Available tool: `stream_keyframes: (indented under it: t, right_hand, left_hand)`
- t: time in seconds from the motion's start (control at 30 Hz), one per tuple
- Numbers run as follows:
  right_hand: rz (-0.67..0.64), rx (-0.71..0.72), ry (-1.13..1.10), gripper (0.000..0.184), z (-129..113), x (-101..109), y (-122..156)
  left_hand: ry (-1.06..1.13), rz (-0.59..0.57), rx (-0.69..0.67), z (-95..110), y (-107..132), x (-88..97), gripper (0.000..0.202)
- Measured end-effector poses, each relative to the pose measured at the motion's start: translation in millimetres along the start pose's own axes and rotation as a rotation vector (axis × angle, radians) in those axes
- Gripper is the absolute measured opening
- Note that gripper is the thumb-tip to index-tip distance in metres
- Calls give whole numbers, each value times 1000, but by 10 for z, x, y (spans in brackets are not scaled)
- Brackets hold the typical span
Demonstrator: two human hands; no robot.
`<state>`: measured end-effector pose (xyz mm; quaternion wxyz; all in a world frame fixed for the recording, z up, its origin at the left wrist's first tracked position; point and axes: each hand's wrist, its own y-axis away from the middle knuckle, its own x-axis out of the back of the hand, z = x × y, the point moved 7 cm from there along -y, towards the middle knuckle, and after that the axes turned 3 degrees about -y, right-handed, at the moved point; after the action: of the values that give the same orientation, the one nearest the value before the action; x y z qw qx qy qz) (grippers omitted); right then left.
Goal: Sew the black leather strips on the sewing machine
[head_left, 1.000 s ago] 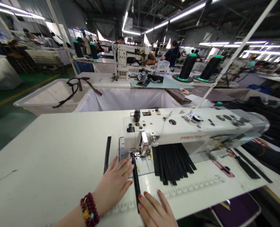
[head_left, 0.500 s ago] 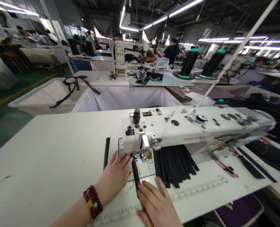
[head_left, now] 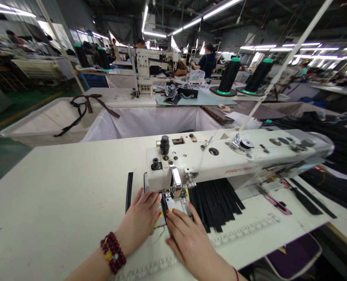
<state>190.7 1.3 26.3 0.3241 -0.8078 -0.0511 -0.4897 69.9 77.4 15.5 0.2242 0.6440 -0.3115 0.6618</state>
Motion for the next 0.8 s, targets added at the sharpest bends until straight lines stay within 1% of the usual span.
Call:
stream_keyframes:
  t: [0.1,0.23,0.5,0.6,0.67,0.73,0.8]
  right_hand:
    - [-41,-17,0,35,52,-52,-61]
    - [-103,-10,53,40,100,-117,-162]
    - [-112,-5,132,31,135,-167,-343]
    - [-76,10,153,26,129,-185,-349]
    - [-72,12,150,27,125,-204,-340]
    - [-74,4,137,28,117,-211,-331]
    - [-69,-2,109,25,100,-180,-323]
  left_hand:
    - [4,-29,-17,-8,-3,-26,39]
    - [21,-7,-16,-38,-10,-39,37]
    - [53,3,-28,-67,-40,-78,38]
    - [95,11,-24,-84,-35,-39,37]
    - [148,16,-20,-118,-47,14,34]
    - [197,30,-11,-180,-96,79,31]
    - [217,61,-1,-265,-189,139,31]
